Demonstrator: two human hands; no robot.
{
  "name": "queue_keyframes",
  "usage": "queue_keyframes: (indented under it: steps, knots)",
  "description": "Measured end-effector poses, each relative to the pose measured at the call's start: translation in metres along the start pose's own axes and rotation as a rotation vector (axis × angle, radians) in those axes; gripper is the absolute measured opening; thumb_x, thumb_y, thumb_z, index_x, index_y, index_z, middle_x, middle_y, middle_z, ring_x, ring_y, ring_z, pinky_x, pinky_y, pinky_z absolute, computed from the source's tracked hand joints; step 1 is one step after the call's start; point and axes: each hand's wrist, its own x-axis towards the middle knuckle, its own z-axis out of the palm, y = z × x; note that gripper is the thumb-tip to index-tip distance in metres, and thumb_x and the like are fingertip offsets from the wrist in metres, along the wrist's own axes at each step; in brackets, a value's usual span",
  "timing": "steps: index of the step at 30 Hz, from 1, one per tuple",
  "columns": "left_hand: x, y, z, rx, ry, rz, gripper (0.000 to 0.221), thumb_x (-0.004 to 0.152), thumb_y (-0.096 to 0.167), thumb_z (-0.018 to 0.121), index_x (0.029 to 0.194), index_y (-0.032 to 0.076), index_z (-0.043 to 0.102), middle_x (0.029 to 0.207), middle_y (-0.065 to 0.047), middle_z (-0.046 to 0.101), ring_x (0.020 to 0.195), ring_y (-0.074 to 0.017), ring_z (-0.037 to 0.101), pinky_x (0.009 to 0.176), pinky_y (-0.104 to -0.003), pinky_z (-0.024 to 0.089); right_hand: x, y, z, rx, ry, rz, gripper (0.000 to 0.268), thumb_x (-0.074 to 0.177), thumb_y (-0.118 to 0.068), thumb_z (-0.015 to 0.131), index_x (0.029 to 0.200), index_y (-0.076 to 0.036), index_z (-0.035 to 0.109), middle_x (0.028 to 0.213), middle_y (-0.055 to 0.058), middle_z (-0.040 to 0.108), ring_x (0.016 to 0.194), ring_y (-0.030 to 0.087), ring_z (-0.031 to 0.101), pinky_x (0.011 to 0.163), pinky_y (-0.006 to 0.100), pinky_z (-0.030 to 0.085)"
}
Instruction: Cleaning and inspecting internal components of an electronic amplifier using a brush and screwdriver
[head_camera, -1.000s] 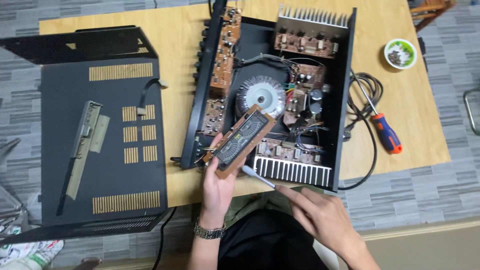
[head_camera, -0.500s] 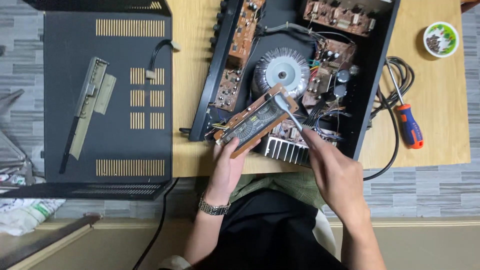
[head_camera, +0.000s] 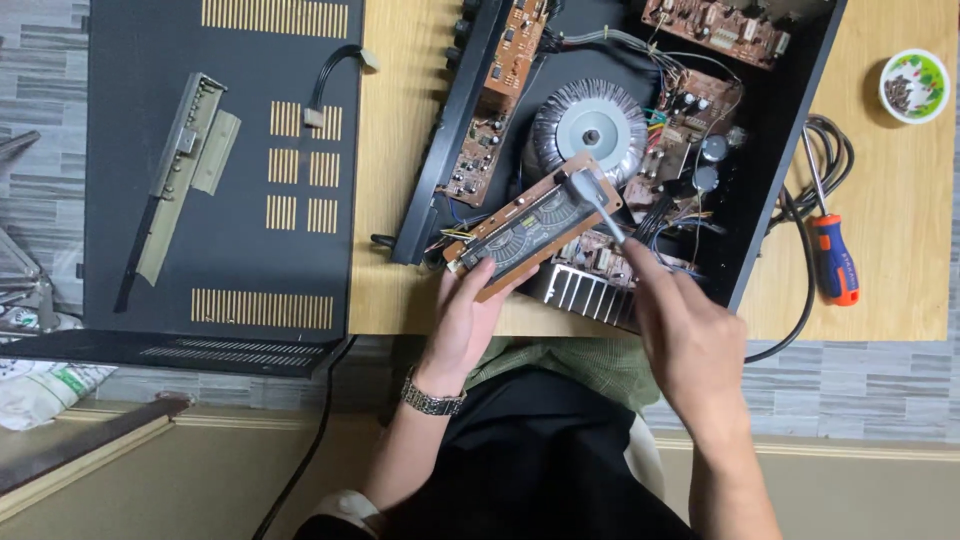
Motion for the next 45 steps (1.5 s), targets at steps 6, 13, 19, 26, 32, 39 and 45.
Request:
queue_keyframes:
  steps: [6,13,19,26,32,39,45]
  knots:
    - [0.001,-0.002,-0.008,-0.006,-0.005,0.005,0.036,0.100,0.002,0.057,0.135,0.006,0.063,0.127,-0.014,0.070,0.114,-0.0376,0.069,0.106,-0.076,0.044,-0.017,-0.012,0.009,0.002,-0.047,-0.050,0.040,0.103,-0.019,0.056,0.138,-0.034,0.065,0.071,-0.006,0.059,0.057,0.018,0.065,0.055,0.033,0.054]
    - [-0.004,0.032,0.017,0.079,-0.195,-0.091,0.026,0.104,0.016,0.058,0.125,0.003,0.068,0.130,-0.011,0.069,0.123,-0.0233,0.065,0.111,-0.044,0.051,-0.003,0.018,-0.016,0.142,0.107,0.232,0.038,0.104,0.013,0.062,0.141,0.003,0.066,0.107,0.018,0.074,0.063,0.024,0.054,0.057,0.036,0.041]
    - [0.000,0.025,0.010,0.145,-0.221,-0.073,0.032,0.106,0.019,0.054,0.131,0.001,0.063,0.134,-0.013,0.066,0.126,-0.0247,0.063,0.111,-0.044,0.052,-0.004,0.002,-0.014,0.269,0.059,0.199,0.038,0.099,0.009,0.064,0.137,0.003,0.065,0.112,0.017,0.075,0.066,0.023,0.062,0.061,0.034,0.047]
    - [0.000,0.025,0.006,0.029,-0.169,-0.094,0.034,0.103,0.018,0.058,0.132,0.000,0.061,0.129,-0.014,0.068,0.120,-0.0255,0.065,0.106,-0.044,0.054,-0.014,0.015,0.010,0.102,-0.034,0.277,0.037,0.106,-0.006,0.064,0.143,-0.008,0.068,0.080,0.014,0.070,0.055,0.027,0.059,0.055,0.039,0.046]
    - [-0.001,0.027,0.005,-0.032,-0.154,-0.127,0.033,0.102,0.017,0.058,0.129,-0.002,0.061,0.127,-0.014,0.068,0.118,-0.0259,0.065,0.105,-0.044,0.054,-0.014,0.021,0.022,-0.004,-0.036,0.227,0.035,0.109,-0.012,0.065,0.144,-0.010,0.068,0.088,0.012,0.075,0.062,0.026,0.067,0.058,0.038,0.050]
    - [-0.002,0.025,0.004,-0.069,-0.180,-0.160,0.035,0.105,0.021,0.056,0.132,-0.001,0.060,0.130,-0.013,0.067,0.121,-0.0241,0.064,0.107,-0.043,0.054,-0.018,0.024,0.024,0.022,0.032,0.190,0.038,0.110,-0.003,0.064,0.148,-0.003,0.066,0.109,0.014,0.077,0.065,0.026,0.067,0.059,0.037,0.049]
    - [-0.002,0.022,0.003,-0.082,-0.140,-0.186,0.035,0.104,0.019,0.057,0.132,-0.002,0.058,0.129,-0.014,0.066,0.119,-0.0242,0.064,0.105,-0.042,0.055,-0.022,0.023,0.023,0.096,0.064,0.220,0.034,0.111,0.005,0.061,0.144,0.004,0.069,0.097,0.019,0.075,0.059,0.024,0.061,0.058,0.036,0.047]
